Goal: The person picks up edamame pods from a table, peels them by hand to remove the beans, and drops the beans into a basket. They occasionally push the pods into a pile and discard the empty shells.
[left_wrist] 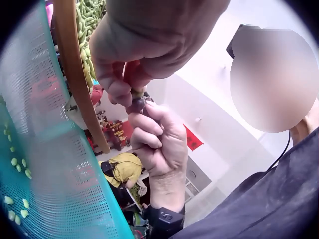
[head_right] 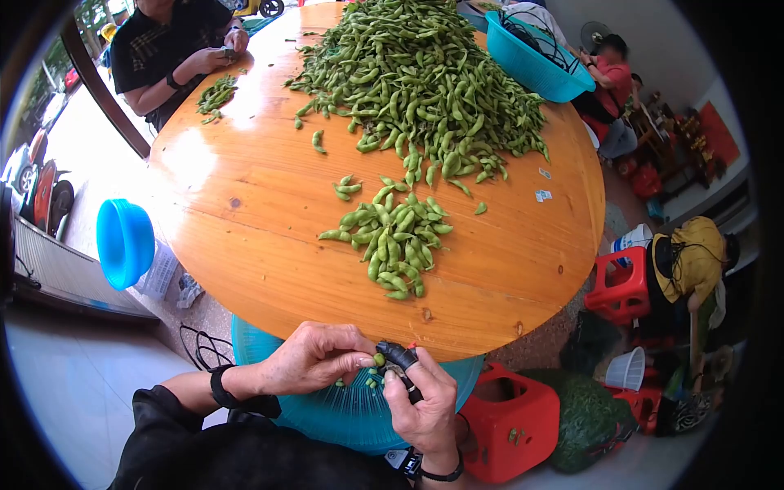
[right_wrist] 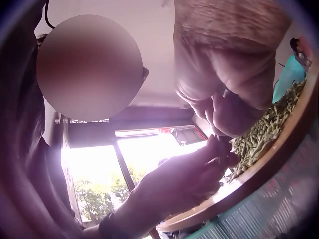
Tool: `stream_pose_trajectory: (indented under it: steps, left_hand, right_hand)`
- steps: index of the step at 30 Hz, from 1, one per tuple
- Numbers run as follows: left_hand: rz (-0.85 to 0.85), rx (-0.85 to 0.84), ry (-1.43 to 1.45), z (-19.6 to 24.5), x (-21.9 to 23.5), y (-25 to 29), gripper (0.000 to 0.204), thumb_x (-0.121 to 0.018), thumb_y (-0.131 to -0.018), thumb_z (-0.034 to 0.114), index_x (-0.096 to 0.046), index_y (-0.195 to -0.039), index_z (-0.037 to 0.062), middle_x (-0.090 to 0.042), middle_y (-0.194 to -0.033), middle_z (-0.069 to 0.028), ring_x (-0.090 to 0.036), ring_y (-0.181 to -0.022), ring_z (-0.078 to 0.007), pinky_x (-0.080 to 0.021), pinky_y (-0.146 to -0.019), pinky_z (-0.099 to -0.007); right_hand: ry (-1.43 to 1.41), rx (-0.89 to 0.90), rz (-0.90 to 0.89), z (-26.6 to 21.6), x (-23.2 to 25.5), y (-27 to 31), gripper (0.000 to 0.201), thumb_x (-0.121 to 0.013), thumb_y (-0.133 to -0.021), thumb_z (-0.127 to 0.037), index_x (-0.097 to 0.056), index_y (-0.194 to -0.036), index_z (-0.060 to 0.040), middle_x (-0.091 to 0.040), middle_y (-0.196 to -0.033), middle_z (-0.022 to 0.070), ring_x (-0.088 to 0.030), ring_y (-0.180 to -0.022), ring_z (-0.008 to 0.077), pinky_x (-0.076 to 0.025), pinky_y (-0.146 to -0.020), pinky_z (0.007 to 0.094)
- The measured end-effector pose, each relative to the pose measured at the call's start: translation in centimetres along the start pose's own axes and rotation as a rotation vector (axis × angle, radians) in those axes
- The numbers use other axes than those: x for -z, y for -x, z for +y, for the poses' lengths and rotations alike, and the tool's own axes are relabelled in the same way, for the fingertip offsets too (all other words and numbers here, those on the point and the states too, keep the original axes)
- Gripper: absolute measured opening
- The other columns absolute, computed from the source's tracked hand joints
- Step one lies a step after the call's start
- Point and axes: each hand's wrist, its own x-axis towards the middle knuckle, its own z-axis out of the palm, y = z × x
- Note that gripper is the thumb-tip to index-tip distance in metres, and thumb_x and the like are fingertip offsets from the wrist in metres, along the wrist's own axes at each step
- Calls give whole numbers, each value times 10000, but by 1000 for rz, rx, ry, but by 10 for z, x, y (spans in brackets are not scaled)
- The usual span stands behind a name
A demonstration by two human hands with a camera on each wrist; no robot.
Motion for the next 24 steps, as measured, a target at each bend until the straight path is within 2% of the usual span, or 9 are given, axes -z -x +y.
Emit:
stream_pose_trajectory:
  steps: [2,5,8,12,14,18,21,23,24]
  left_hand:
    - [85,-161,-219,1,-2,-2,137,-664,-938,107,-664,-1004,-13,-649,-824,-81,-642,-671,-157,-512,-600,-295]
    - [209,-305,-347,-2,-9,-2,114,-689,-901,65,-664,-976,-17,-660,-860,-108,-667,-757,-231,-533,-657,-325]
    - [209,-228,-303,-2,-12,-1,118,-705,-872,34,-664,-970,-16,-667,-877,-122,-671,-843,-284,-543,-703,-350]
    - [248,-286,-289,-8,-15,0,114,-690,-906,71,-661,-972,-17,-655,-828,-78,-652,-744,-197,-522,-646,-310]
    - [128,38,83,-7,-13,2,127,-664,-951,129,-668,-955,2,-618,-776,-9,-574,-660,-96,-468,-584,-252]
    - [-5,290,518,-11,-10,3,172,-637,-983,189,-674,-947,26,-568,-740,38,-492,-628,-37,-396,-542,-211]
    - [-17,296,605,-18,-15,3,168,-642,-980,208,-643,-970,40,-572,-730,35,-498,-625,-48,-376,-526,-211]
    - [13,195,511,-20,-21,3,194,-644,-978,230,-599,-995,42,-566,-700,26,-495,-626,-43,-365,-517,-210]
    - [13,195,512,-20,-20,4,194,-644,-978,230,-599,-995,42,-566,-700,26,-495,-626,-43,-365,-517,-210]
  right_hand:
    - [7,-95,27,-1,1,2,296,-612,-829,-6,-681,-1113,44,-602,-818,111,-591,-664,156,-468,-582,279]
    - [-28,-133,18,-3,2,2,299,-613,-836,-10,-674,-1123,50,-599,-811,110,-593,-674,157,-472,-588,283]
    - [3,-88,37,0,0,2,294,-609,-849,-18,-674,-1128,48,-600,-818,99,-585,-645,141,-471,-572,271]
    - [-120,-118,30,4,0,0,275,-591,-888,-13,-665,-1146,47,-582,-783,65,-523,-570,106,-427,-516,245]
    - [-548,-276,-76,12,4,1,265,-572,-923,-6,-647,-1171,47,-553,-746,27,-452,-526,70,-364,-475,217]
    - [-873,-357,-95,17,4,2,250,-551,-946,3,-628,-1177,59,-528,-721,4,-406,-526,51,-320,-467,206]
    - [-733,-339,-70,14,1,1,216,-584,-916,1,-656,-1115,40,-553,-736,26,-470,-548,75,-374,-485,226]
    - [-16,-77,39,12,-8,-1,186,-617,-874,-2,-675,-1050,16,-593,-783,78,-571,-603,157,-453,-537,280]
    - [154,62,77,8,-12,-4,193,-632,-832,4,-685,-1018,-1,-613,-846,129,-635,-692,255,-506,-609,337]
